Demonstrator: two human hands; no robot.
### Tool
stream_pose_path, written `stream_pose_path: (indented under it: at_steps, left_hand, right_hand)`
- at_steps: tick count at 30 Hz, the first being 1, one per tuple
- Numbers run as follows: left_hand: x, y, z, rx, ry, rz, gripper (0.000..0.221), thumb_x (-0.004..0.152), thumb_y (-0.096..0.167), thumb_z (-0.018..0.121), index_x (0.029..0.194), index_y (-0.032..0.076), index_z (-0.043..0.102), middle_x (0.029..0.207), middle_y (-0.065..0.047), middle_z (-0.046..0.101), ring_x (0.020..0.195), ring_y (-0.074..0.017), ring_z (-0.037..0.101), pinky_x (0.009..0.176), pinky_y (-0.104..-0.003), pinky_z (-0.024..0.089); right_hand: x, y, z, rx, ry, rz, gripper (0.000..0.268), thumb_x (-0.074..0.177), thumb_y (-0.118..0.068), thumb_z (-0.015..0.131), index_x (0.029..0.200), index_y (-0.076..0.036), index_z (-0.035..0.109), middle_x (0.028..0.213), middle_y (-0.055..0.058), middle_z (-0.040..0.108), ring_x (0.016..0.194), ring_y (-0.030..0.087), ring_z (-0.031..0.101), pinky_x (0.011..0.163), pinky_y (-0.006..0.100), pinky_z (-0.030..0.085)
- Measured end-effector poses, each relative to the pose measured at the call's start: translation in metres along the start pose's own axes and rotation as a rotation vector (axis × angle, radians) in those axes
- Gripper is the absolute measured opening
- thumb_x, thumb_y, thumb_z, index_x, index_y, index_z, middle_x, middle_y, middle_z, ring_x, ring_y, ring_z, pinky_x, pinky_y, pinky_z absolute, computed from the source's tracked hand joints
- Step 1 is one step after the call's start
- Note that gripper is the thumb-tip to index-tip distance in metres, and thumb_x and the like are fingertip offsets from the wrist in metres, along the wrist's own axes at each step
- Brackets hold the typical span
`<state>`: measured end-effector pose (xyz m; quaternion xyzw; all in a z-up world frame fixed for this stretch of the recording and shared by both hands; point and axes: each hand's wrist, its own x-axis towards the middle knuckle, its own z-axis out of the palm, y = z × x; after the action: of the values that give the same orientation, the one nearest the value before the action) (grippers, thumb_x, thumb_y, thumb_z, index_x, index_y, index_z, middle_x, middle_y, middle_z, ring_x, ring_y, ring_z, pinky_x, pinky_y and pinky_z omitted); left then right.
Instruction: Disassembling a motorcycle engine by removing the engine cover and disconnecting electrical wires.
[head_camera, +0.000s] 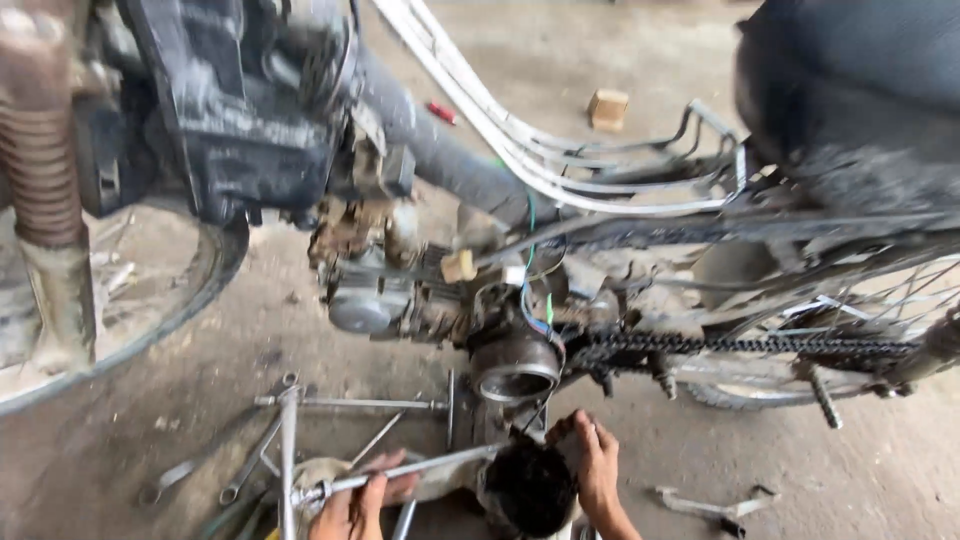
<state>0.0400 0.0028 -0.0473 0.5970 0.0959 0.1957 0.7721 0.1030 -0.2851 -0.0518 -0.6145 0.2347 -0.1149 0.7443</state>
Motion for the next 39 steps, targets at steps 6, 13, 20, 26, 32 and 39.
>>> stream_pose_path:
  at_steps: [6, 13, 20, 26, 32, 39]
  left_hand:
    - [0.018, -0.001, 0.007, -0.137, -0.012, -0.072, 0.027, 0.093, 0.006, 0.058, 0.117, -0.002, 0.048, 0.113, -0.023, 0.063, 0.067, -0.0391, 0.079, 0.052, -0.039, 0.068]
    - [0.005, 0.056, 0.042, 0.591, 0.275, -0.211, 0.021, 0.082, 0.035, 0.080, 0.093, 0.018, 0.083, 0.060, 0.000, 0.083, 0.052, -0.0084, 0.076, 0.050, -0.023, 0.057]
    - [0.006, 0.055, 0.044, -0.069, -0.112, -0.183, 0.048, 0.096, 0.008, 0.052, 0.142, -0.003, 0.055, 0.132, -0.028, 0.072, 0.092, -0.0460, 0.085, 0.063, -0.044, 0.074]
    - [0.010, 0.045, 0.050, 0.112, 0.163, 0.119, 0.002, 0.088, -0.004, 0.071, 0.088, -0.004, 0.070, 0.067, -0.019, 0.075, 0.050, -0.0217, 0.075, 0.043, -0.024, 0.061]
    - [0.004, 0.034, 0.053, 0.084, -0.041, 0.159, 0.020, 0.100, 0.004, 0.055, 0.110, -0.009, 0.066, 0.107, -0.022, 0.077, 0.072, -0.0279, 0.082, 0.055, -0.028, 0.068]
    - [0.012, 0.057, 0.036, 0.130, -0.204, 0.019, 0.038, 0.101, 0.010, 0.046, 0.136, -0.004, 0.051, 0.132, -0.022, 0.069, 0.083, -0.0360, 0.083, 0.063, -0.036, 0.072]
  right_hand:
    - [-0.002, -0.006, -0.009, 0.014, 0.047, 0.043, 0.048, 0.099, -0.031, 0.061, 0.077, 0.010, 0.071, 0.074, 0.024, 0.076, 0.068, 0.031, 0.068, 0.071, 0.038, 0.052]
    - [-0.006, -0.020, -0.009, -0.034, 0.061, 0.101, 0.047, 0.097, -0.033, 0.063, 0.082, 0.010, 0.073, 0.076, 0.025, 0.079, 0.070, 0.031, 0.072, 0.074, 0.038, 0.055]
    - [0.004, -0.006, -0.023, -0.044, 0.093, 0.059, 0.042, 0.100, -0.034, 0.063, 0.081, 0.002, 0.071, 0.077, 0.012, 0.070, 0.076, 0.021, 0.060, 0.077, 0.034, 0.046]
    - [0.005, -0.006, -0.018, 0.011, 0.006, 0.004, 0.045, 0.097, -0.037, 0.062, 0.080, 0.004, 0.070, 0.075, 0.019, 0.076, 0.067, 0.028, 0.071, 0.068, 0.037, 0.057]
    - [0.011, -0.003, -0.020, -0.030, -0.022, -0.045, 0.047, 0.100, -0.038, 0.057, 0.075, 0.000, 0.068, 0.072, 0.015, 0.074, 0.068, 0.022, 0.067, 0.070, 0.035, 0.052]
    - [0.021, 0.013, -0.024, -0.001, 0.004, -0.003, 0.043, 0.097, -0.043, 0.063, 0.078, -0.005, 0.062, 0.075, 0.011, 0.069, 0.068, 0.020, 0.065, 0.066, 0.034, 0.054]
